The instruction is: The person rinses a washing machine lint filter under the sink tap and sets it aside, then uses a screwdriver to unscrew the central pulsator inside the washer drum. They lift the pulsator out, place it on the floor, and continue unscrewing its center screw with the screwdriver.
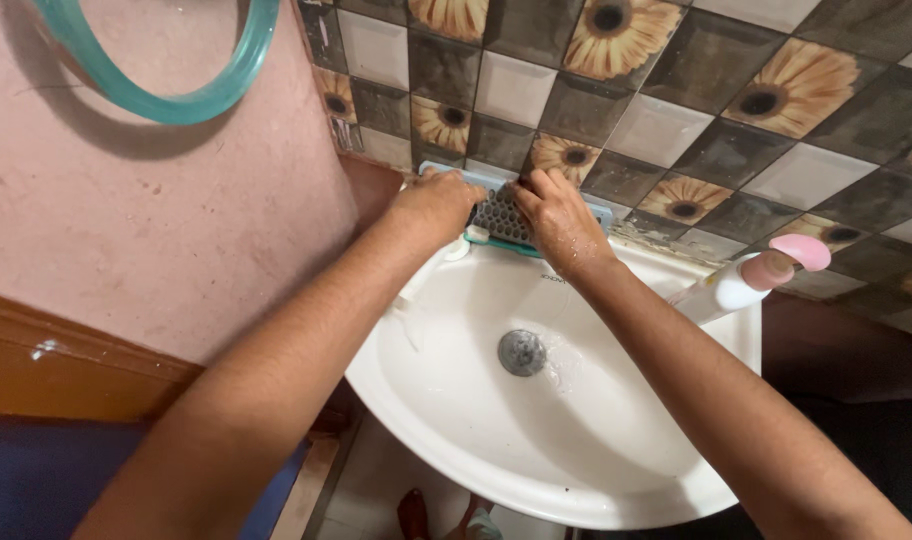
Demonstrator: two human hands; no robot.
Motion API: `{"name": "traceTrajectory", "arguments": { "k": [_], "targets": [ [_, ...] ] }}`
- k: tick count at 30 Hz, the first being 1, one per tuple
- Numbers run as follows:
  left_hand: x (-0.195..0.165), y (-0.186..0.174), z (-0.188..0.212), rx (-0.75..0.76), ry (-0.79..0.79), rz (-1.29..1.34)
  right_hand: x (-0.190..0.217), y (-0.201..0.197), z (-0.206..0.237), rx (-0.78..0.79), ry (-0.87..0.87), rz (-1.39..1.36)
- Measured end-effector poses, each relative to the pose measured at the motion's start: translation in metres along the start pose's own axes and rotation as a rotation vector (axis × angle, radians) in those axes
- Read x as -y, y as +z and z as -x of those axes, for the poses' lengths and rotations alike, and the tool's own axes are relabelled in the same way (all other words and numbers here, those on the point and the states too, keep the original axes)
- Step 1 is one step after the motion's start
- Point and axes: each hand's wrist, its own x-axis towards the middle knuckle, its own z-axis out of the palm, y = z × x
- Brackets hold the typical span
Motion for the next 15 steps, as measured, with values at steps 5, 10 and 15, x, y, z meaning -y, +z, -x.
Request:
{"name": "traceTrajectory", "arguments": {
  "k": [5,10,15],
  "targets": [
    [0.005,-0.013,0.013,0.037,0.085,0.010,0.010,-0.026,-0.003,0.051,0.234,-0.262],
    [-0.009,-0.010,0.045,-0.314,0.139,0.062,0.005,-0.056,0.048,0.426,0.417,-1.251],
    [-0.053,0.009,0.078,-0.505,0.206,0.437,0.040,-0.017,0.126,0.441,0.720,-1.270]
  ]
}}
